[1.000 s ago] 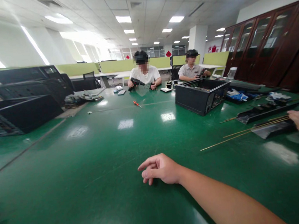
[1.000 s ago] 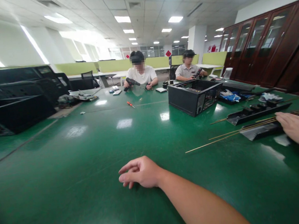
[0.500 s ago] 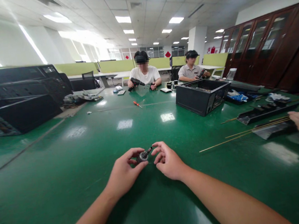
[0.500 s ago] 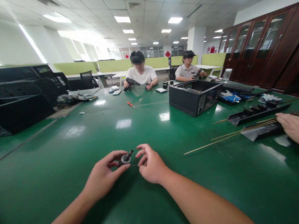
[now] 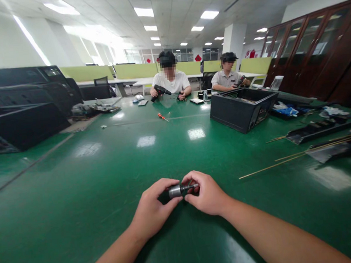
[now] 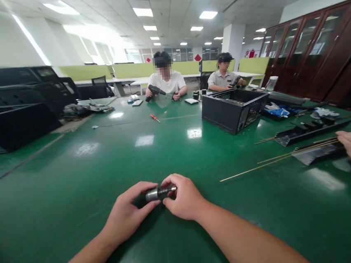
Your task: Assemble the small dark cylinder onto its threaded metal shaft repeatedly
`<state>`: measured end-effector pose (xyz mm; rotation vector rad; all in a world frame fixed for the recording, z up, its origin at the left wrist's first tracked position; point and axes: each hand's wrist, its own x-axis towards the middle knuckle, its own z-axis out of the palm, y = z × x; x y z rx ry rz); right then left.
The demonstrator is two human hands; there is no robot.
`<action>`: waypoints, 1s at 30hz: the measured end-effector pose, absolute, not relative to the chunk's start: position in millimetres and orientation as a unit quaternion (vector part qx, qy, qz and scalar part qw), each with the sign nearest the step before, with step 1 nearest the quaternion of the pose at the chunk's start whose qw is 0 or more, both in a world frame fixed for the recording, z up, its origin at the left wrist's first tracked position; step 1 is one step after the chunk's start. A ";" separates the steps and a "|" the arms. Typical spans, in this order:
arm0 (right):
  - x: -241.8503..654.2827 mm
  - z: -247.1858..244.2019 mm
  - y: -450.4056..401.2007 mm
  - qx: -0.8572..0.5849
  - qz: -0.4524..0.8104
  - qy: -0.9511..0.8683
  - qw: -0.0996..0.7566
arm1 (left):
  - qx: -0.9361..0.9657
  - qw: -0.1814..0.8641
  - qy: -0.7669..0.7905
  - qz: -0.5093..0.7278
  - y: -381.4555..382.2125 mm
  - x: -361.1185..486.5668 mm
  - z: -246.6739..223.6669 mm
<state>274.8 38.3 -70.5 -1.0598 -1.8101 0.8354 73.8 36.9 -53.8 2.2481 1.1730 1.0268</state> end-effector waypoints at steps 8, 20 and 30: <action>273.5 -66.2 36.0 -0.433 0.351 -0.705 0.438 | 0.810 0.190 0.417 0.365 33.4 75.8 -50.0; 274.7 -63.1 34.5 -0.424 0.355 -0.705 0.444 | 0.817 0.167 0.402 0.378 34.8 75.6 -51.1; 274.4 -63.2 35.4 -0.420 0.379 -0.697 0.441 | 0.815 0.171 0.404 0.379 33.6 76.0 -50.0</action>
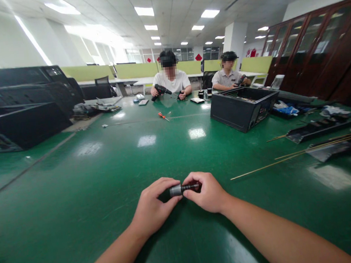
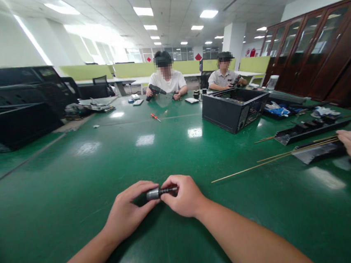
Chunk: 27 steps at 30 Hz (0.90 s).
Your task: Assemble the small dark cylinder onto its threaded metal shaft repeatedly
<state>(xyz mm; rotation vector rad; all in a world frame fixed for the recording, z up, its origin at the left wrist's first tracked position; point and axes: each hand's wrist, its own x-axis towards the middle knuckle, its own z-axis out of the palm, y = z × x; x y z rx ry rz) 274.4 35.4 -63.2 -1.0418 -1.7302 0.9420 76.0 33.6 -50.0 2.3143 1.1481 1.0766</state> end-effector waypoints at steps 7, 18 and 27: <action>274.2 -63.6 35.4 -0.418 0.375 -0.696 0.448 | 0.811 0.174 0.408 0.381 35.5 74.8 -53.8; 274.4 -62.5 34.9 -0.428 0.357 -0.689 0.462 | 0.807 0.142 0.406 0.404 33.7 73.5 -49.5; 273.2 -60.3 34.1 -0.421 0.351 -0.685 0.480 | 0.810 0.112 0.400 0.413 33.5 72.0 -52.4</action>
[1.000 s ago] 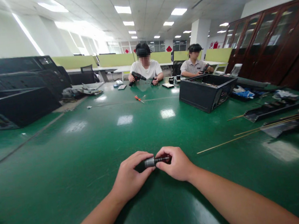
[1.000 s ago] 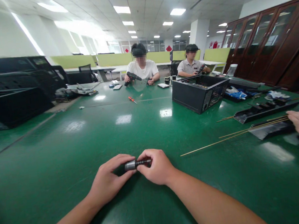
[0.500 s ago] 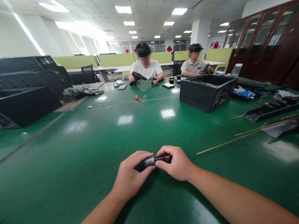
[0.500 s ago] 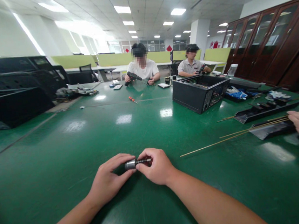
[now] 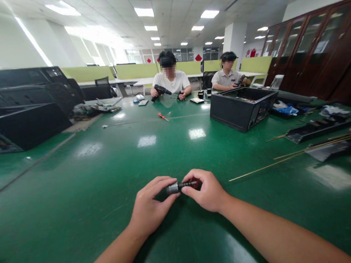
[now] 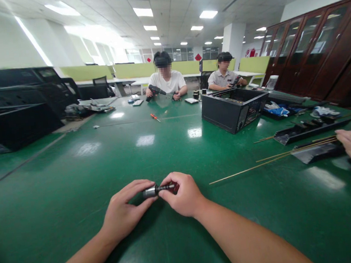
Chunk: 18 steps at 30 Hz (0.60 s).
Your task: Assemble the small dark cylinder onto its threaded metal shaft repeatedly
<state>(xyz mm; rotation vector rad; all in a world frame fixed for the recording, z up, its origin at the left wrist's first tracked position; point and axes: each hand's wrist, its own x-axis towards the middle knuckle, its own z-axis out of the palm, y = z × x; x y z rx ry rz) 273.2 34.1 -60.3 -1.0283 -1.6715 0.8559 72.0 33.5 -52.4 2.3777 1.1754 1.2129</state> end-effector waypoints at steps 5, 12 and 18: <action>273.0 -59.4 33.7 -0.412 0.347 -0.680 0.497 | 0.807 0.105 0.396 0.424 34.3 72.6 -51.2; 272.7 -59.8 33.1 -0.407 0.341 -0.677 0.509 | 0.804 0.092 0.392 0.437 32.4 72.9 -48.9; 272.8 -57.0 32.1 -0.408 0.331 -0.677 0.515 | 0.803 0.086 0.389 0.443 31.9 72.8 -48.7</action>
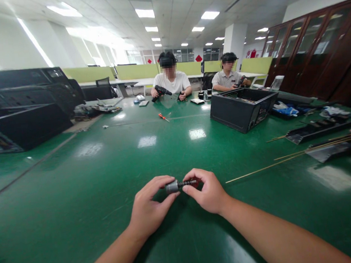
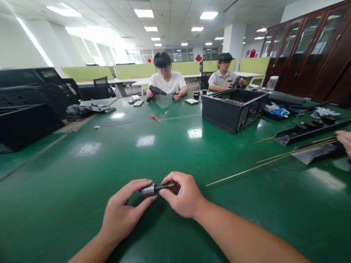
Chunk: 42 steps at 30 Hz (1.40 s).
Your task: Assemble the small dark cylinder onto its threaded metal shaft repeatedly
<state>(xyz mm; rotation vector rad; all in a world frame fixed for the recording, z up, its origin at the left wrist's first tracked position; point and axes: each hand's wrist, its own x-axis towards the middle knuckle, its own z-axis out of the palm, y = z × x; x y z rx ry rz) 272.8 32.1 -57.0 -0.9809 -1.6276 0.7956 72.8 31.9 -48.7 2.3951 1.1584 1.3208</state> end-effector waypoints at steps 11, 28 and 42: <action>273.2 -58.5 30.5 -0.404 0.328 -0.681 0.515 | 0.800 0.085 0.391 0.448 32.3 71.4 -48.3; 272.6 -59.2 29.7 -0.403 0.345 -0.667 0.524 | 0.786 0.078 0.404 0.461 29.5 72.9 -44.2; 272.1 -60.0 30.2 -0.392 0.355 -0.660 0.534 | 0.783 0.081 0.409 0.462 29.2 68.9 -45.8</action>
